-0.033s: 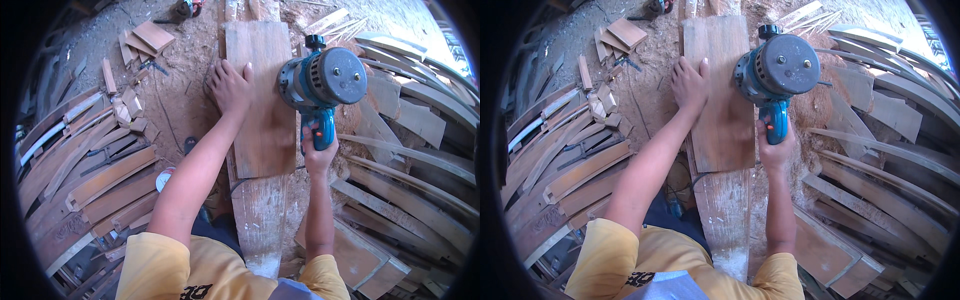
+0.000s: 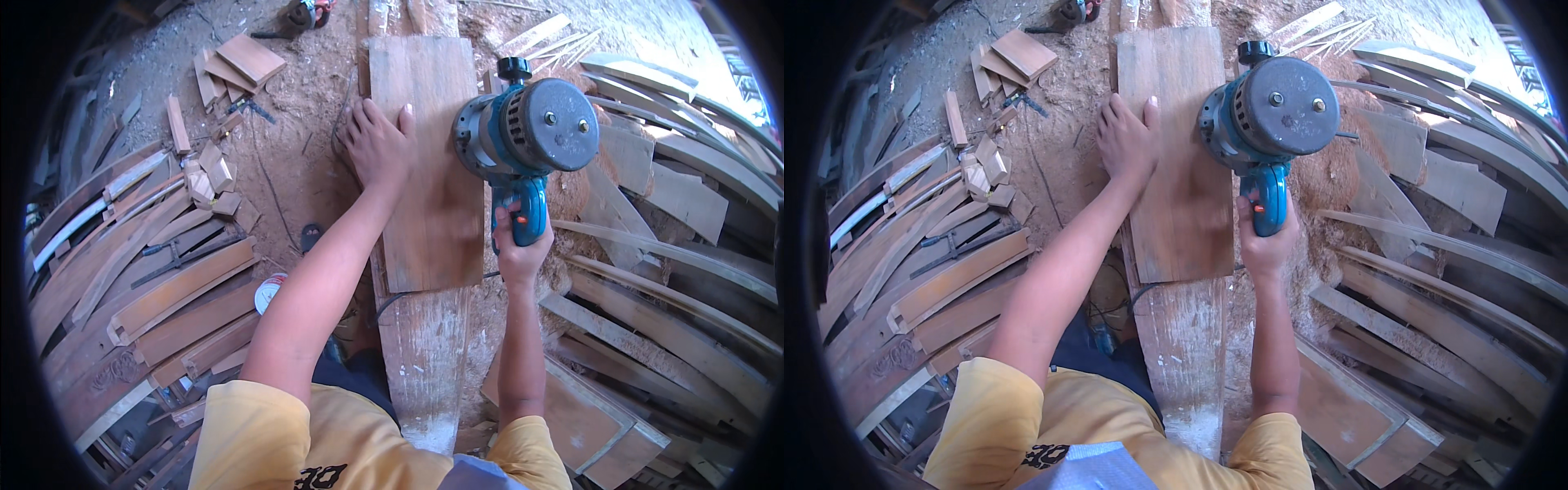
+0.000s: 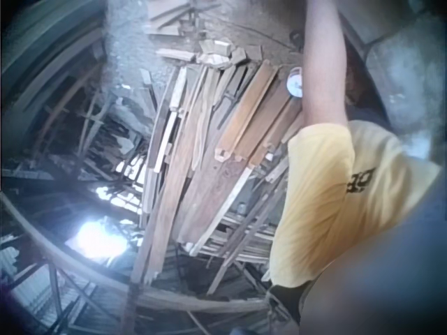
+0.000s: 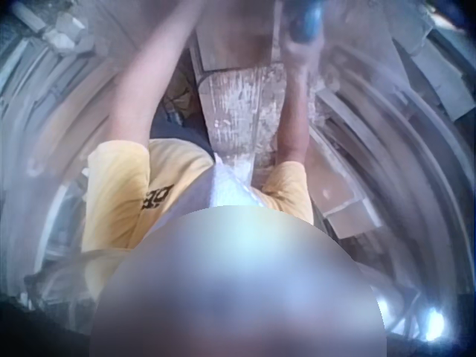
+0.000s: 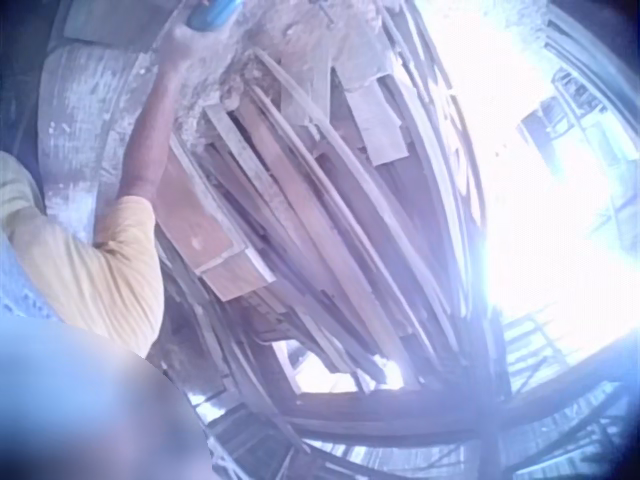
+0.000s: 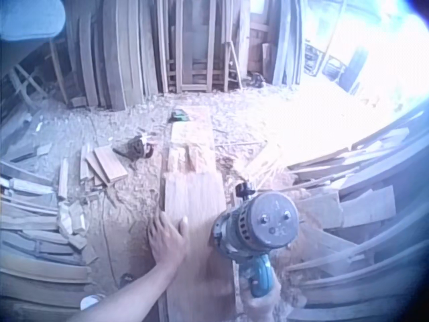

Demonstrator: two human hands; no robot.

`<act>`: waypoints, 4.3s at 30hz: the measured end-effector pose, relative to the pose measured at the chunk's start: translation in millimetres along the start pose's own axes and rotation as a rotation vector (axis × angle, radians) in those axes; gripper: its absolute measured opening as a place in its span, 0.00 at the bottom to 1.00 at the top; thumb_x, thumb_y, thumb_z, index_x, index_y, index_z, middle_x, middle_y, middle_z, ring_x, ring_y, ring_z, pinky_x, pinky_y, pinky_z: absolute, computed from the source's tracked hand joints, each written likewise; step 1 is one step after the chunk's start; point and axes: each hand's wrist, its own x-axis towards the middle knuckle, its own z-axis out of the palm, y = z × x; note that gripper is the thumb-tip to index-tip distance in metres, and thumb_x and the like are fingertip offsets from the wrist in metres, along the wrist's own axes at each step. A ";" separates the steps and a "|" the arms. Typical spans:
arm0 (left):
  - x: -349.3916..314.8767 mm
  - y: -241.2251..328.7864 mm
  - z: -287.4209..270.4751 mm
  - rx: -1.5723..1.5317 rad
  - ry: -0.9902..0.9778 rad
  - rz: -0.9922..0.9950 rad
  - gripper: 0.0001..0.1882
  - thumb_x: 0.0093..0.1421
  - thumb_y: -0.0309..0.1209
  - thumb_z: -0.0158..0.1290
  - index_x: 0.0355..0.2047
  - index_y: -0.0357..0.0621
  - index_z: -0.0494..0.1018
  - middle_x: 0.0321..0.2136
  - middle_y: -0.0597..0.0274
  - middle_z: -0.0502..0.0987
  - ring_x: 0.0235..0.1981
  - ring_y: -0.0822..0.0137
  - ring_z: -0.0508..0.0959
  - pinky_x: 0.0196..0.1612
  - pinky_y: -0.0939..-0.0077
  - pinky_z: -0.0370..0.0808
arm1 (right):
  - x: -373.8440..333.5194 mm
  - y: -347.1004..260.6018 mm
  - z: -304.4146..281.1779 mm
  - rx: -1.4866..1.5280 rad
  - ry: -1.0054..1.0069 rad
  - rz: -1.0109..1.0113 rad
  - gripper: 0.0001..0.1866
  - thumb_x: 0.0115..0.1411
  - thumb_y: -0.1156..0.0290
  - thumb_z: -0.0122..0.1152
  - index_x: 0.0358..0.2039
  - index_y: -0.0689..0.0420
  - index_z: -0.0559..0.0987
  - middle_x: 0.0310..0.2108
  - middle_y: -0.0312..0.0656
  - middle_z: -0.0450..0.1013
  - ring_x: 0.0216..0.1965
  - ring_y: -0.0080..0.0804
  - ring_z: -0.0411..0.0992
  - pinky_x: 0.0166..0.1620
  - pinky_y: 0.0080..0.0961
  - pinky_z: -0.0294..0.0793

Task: The person shapes the edges of wooden planks using an electric router, rotating, flipping, and replacing the planks on a wooden workbench to route along their edges.

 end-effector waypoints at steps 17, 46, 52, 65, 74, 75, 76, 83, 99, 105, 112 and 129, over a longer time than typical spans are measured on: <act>14.6 -16.4 6.4 -0.174 -0.058 0.027 0.40 0.72 0.50 0.51 0.65 0.21 0.58 0.66 0.29 0.63 0.68 0.34 0.65 0.69 0.47 0.66 | 35.2 -18.1 52.2 0.167 -0.056 0.109 0.09 0.60 0.86 0.61 0.39 0.61 0.74 0.25 0.36 0.70 0.20 0.20 0.69 0.23 0.21 0.68; 19.3 -21.6 9.9 -0.154 -0.066 0.066 0.41 0.72 0.52 0.52 0.65 0.22 0.57 0.67 0.33 0.64 0.65 0.34 0.69 0.64 0.47 0.73 | 69.7 -17.5 71.7 0.212 -0.110 0.119 0.08 0.64 0.85 0.60 0.40 0.61 0.73 0.26 0.35 0.70 0.19 0.21 0.68 0.24 0.21 0.68; 20.7 -19.7 10.0 -0.177 -0.123 0.024 0.41 0.71 0.52 0.52 0.66 0.22 0.59 0.69 0.36 0.62 0.68 0.35 0.67 0.68 0.50 0.71 | 82.3 -19.3 78.1 0.260 -0.112 0.117 0.08 0.63 0.85 0.60 0.41 0.61 0.74 0.27 0.36 0.70 0.20 0.21 0.68 0.24 0.22 0.68; 17.7 -23.1 10.2 -0.191 -0.123 0.033 0.42 0.71 0.52 0.52 0.65 0.21 0.59 0.69 0.36 0.62 0.68 0.36 0.66 0.68 0.50 0.70 | 99.0 -19.6 86.6 0.232 -0.119 0.084 0.07 0.63 0.84 0.61 0.40 0.61 0.75 0.25 0.35 0.70 0.19 0.21 0.69 0.24 0.21 0.68; 20.5 -22.3 8.9 -0.199 -0.098 0.072 0.41 0.72 0.52 0.52 0.66 0.24 0.56 0.67 0.32 0.62 0.68 0.33 0.65 0.66 0.47 0.70 | 114.6 -21.3 96.1 0.278 -0.084 0.072 0.09 0.62 0.85 0.64 0.39 0.59 0.75 0.24 0.33 0.71 0.19 0.17 0.68 0.22 0.18 0.65; 20.2 -22.1 8.8 -0.198 -0.098 0.076 0.41 0.72 0.52 0.52 0.66 0.24 0.56 0.67 0.32 0.62 0.68 0.33 0.65 0.66 0.47 0.70 | 115.4 -21.9 97.1 0.280 -0.081 0.071 0.09 0.62 0.85 0.64 0.39 0.59 0.75 0.24 0.33 0.71 0.19 0.17 0.68 0.22 0.18 0.65; 19.8 -21.6 8.5 -0.192 -0.097 0.070 0.41 0.72 0.52 0.52 0.66 0.24 0.56 0.67 0.32 0.62 0.67 0.33 0.65 0.66 0.47 0.70 | 116.3 -22.6 97.9 0.283 -0.072 0.073 0.09 0.62 0.85 0.64 0.39 0.59 0.75 0.24 0.33 0.71 0.19 0.17 0.69 0.22 0.18 0.65; 18.4 -16.1 5.5 -0.189 -0.080 0.075 0.41 0.71 0.51 0.53 0.65 0.24 0.56 0.67 0.31 0.62 0.68 0.33 0.65 0.66 0.47 0.70 | 128.4 -27.0 95.6 0.325 -0.107 0.066 0.06 0.63 0.83 0.64 0.38 0.59 0.77 0.22 0.31 0.72 0.19 0.16 0.69 0.22 0.17 0.65; 20.1 -12.3 2.2 -0.184 -0.107 0.071 0.39 0.71 0.48 0.54 0.65 0.24 0.56 0.67 0.32 0.61 0.68 0.35 0.64 0.67 0.47 0.69 | 150.2 -27.8 100.4 0.263 -0.108 0.024 0.05 0.62 0.83 0.63 0.37 0.60 0.77 0.20 0.31 0.71 0.18 0.16 0.69 0.23 0.18 0.65; 20.6 -8.8 1.3 -0.164 -0.097 0.081 0.39 0.70 0.47 0.54 0.65 0.23 0.56 0.66 0.32 0.63 0.68 0.35 0.66 0.66 0.47 0.70 | 160.3 -27.0 103.0 0.253 -0.122 0.026 0.06 0.62 0.83 0.62 0.38 0.59 0.76 0.22 0.35 0.72 0.18 0.19 0.68 0.25 0.21 0.68; 18.5 -3.4 -1.1 -0.177 -0.114 0.047 0.39 0.69 0.48 0.55 0.64 0.22 0.59 0.67 0.34 0.63 0.68 0.38 0.65 0.67 0.50 0.70 | 170.1 -33.0 102.1 0.231 -0.115 0.016 0.06 0.62 0.81 0.63 0.38 0.60 0.76 0.23 0.34 0.72 0.18 0.19 0.69 0.24 0.21 0.67; 2.4 13.5 -9.0 -0.143 -0.089 -0.001 0.41 0.71 0.54 0.51 0.65 0.27 0.59 0.63 0.33 0.67 0.60 0.34 0.73 0.60 0.45 0.73 | 196.8 -21.5 107.1 0.132 0.095 -0.206 0.11 0.56 0.74 0.68 0.40 0.61 0.82 0.33 0.40 0.81 0.34 0.27 0.78 0.43 0.28 0.77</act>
